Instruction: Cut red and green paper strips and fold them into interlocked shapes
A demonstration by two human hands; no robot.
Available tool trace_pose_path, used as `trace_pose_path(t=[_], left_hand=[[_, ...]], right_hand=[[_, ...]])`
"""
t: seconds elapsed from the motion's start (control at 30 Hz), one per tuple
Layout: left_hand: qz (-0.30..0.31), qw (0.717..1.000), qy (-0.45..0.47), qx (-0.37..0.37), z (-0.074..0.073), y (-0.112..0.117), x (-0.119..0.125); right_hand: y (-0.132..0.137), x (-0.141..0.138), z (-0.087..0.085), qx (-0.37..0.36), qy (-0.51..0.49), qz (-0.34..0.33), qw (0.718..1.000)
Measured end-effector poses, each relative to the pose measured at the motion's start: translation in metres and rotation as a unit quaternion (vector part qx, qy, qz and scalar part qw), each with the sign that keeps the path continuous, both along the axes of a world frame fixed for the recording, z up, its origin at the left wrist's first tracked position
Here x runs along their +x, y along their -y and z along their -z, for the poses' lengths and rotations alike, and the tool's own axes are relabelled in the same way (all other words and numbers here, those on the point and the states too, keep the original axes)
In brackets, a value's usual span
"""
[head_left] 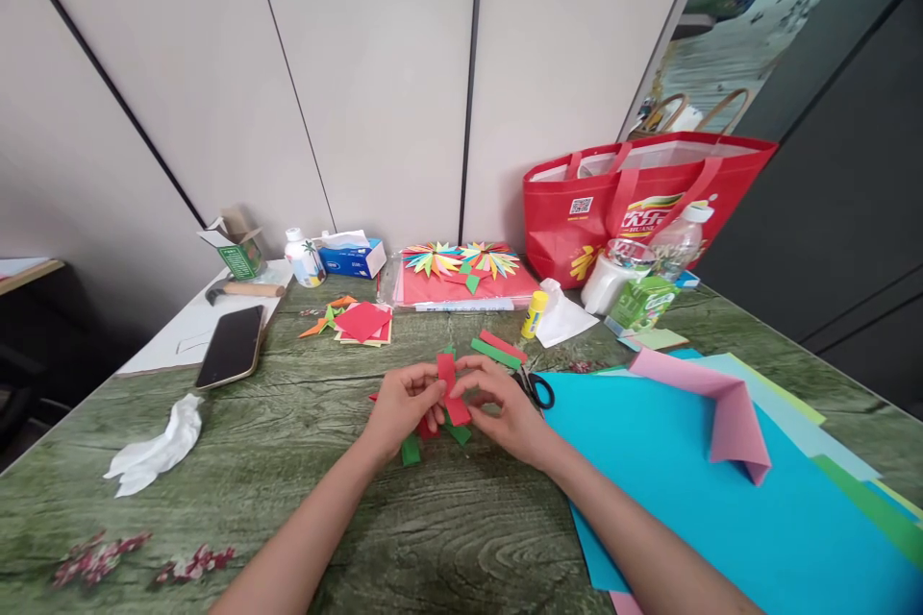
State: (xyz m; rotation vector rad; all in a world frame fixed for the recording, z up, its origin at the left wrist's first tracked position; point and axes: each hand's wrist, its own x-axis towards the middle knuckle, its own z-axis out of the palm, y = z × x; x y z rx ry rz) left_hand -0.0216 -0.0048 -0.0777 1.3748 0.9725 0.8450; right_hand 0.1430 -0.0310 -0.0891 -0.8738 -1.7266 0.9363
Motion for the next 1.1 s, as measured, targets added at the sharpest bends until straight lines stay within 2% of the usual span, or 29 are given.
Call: trace_pose_path(t=[0.23, 0.37, 0.53, 0.73, 0.9, 1.1], left_hand=[[0.037, 0.997, -0.072, 0.010, -0.002, 0.001, 0.000], [0.071, 0.990, -0.118, 0.019, -0.005, 0.002, 0.000], [0.080, 0.990, -0.117, 0.025, -0.005, 0.002, 0.000], [0.077, 0.996, -0.041, -0.007, -0.008, 0.003, 0.000], [0.040, 0.998, -0.043, -0.025, -0.008, 0.003, 0.001], [0.019, 0.998, -0.053, 0.007, -0.007, 0.000, -0.002]], right_hand=[[0.001, -0.002, 0.002, 0.097, 0.060, 0.054, 0.992], [0.002, -0.003, 0.001, 0.115, 0.051, 0.070, 0.990], [0.002, -0.006, 0.004, 0.056, -0.013, 0.101, 0.993], [-0.003, -0.005, 0.010, -0.016, -0.077, 0.145, 0.986], [-0.005, -0.004, 0.011, -0.039, -0.078, 0.142, 0.986], [-0.006, -0.006, 0.013, -0.109, -0.159, 0.116, 0.974]])
